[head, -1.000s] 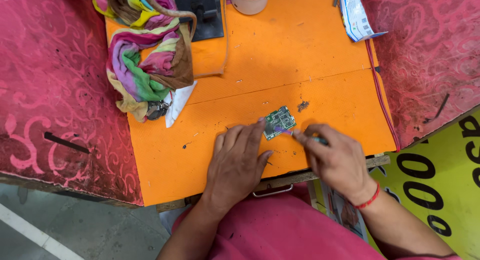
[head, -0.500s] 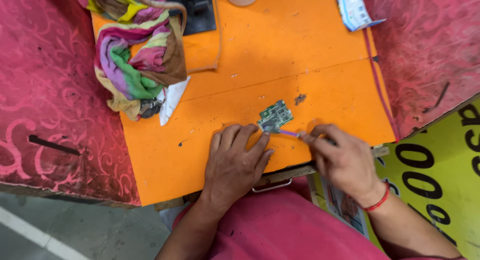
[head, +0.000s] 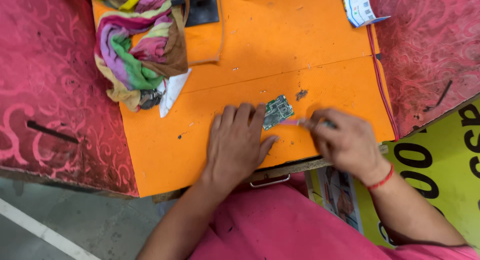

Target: The person cleans a motherboard using a brush by hand, applying strokes across the surface of the component.

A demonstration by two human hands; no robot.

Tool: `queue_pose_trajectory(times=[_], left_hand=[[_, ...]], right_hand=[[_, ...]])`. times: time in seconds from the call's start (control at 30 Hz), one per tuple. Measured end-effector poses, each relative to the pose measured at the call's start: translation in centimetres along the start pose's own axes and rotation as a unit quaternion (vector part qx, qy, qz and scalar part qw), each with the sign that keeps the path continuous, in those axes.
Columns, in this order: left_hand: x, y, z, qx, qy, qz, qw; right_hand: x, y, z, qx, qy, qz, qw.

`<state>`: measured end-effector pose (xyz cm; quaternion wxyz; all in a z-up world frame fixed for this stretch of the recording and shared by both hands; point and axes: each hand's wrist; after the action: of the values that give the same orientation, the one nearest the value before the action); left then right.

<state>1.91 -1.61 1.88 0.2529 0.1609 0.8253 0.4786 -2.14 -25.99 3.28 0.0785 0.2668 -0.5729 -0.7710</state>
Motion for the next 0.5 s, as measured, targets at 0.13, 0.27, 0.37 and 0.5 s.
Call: queue_pose_trajectory(times=[0.13, 0.27, 0.37, 0.5], left_hand=[[-1.3, -0.3, 0.8, 0.039, -0.003, -0.019, 0.999], [-0.6, -0.6, 1.2, 0.031, 0.002, -0.043, 0.999], [0.8, -1.2, 1.4, 0.004, 0.011, -0.089, 0.996], [3.6, -1.4, 0.8, -0.053, -0.014, -0.109, 0.992]], right_hand=[[-1.0, 0.0, -1.1, 0.000, -0.055, -0.018, 0.998], [-0.5, -0.7, 0.5, -0.013, -0.031, -0.020, 0.999], [-0.4, -0.8, 0.6, 0.016, -0.047, -0.015, 0.999], [-0.1, -1.3, 1.6, 0.026, 0.011, 0.002, 1.000]])
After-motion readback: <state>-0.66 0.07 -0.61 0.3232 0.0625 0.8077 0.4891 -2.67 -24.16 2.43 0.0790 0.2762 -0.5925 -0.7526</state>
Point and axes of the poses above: each hand's wrist, its own x-axis away from the middle knuckle, its own y-axis out of the back of the hand, z = x × y, and after that the axes turned 2 degrees about z, right-handed
